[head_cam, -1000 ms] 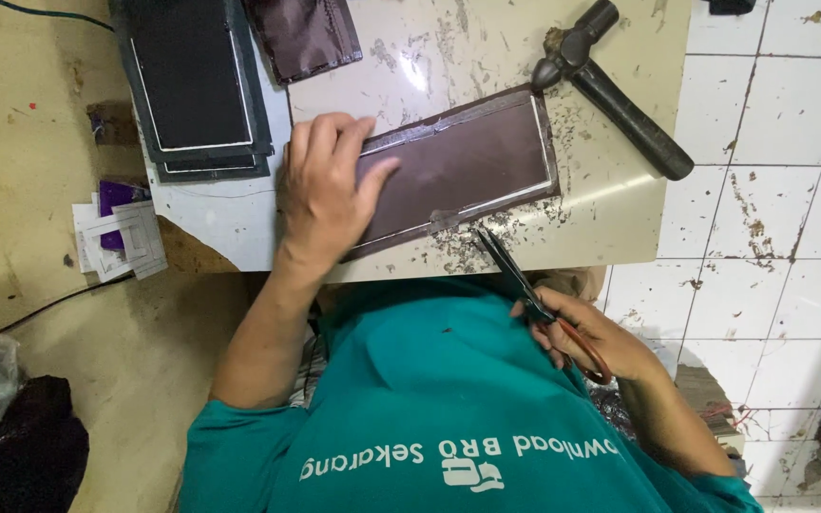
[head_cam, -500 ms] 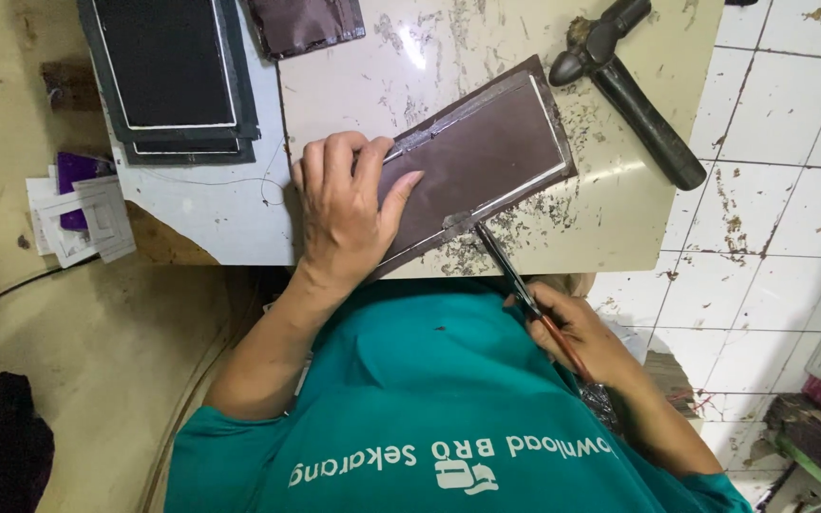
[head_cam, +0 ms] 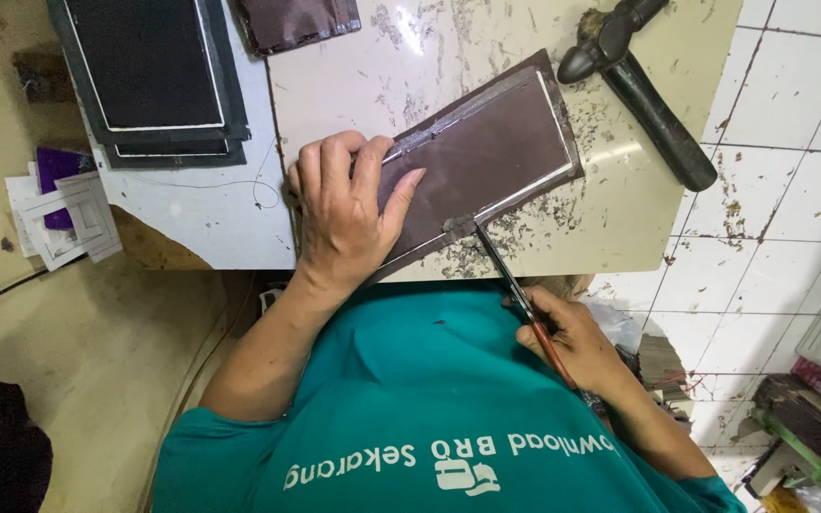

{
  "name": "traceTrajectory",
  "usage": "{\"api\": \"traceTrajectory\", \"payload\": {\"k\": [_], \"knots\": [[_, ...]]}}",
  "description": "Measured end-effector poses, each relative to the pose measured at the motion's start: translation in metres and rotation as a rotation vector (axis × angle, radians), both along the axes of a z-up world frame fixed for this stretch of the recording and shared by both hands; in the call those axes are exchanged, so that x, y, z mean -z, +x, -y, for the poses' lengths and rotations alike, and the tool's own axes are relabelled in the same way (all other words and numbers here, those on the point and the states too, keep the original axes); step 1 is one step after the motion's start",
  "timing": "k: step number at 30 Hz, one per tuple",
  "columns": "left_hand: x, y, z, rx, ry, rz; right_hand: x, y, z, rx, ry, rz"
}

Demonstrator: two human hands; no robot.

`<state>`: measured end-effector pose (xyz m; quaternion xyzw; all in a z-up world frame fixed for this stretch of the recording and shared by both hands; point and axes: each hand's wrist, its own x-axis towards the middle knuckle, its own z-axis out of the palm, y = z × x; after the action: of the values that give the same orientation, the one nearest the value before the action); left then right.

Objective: Assembling a leather wallet by hammering seams and folding the material on a workshop table

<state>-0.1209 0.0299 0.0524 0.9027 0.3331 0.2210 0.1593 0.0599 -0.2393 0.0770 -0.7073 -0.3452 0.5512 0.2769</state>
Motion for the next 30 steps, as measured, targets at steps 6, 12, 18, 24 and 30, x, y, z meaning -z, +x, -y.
{"api": "traceTrajectory", "payload": {"k": [6,12,18,24,30], "knots": [[-0.006,0.0,-0.002,0.013,-0.013,0.002,0.006,0.002,0.008,0.007,-0.047,-0.002],[-0.002,0.001,-0.002,0.004,0.017,0.007,0.003,-0.002,0.007,0.007,-0.053,0.005],[-0.005,0.001,-0.002,0.011,0.017,0.01,0.001,-0.004,0.004,0.008,-0.043,0.017],[-0.003,0.0,-0.001,0.004,0.012,0.015,0.001,-0.003,0.006,0.011,-0.047,0.021],[-0.006,0.0,-0.002,0.014,-0.01,0.015,0.004,-0.002,0.009,0.027,-0.037,-0.006]]}}
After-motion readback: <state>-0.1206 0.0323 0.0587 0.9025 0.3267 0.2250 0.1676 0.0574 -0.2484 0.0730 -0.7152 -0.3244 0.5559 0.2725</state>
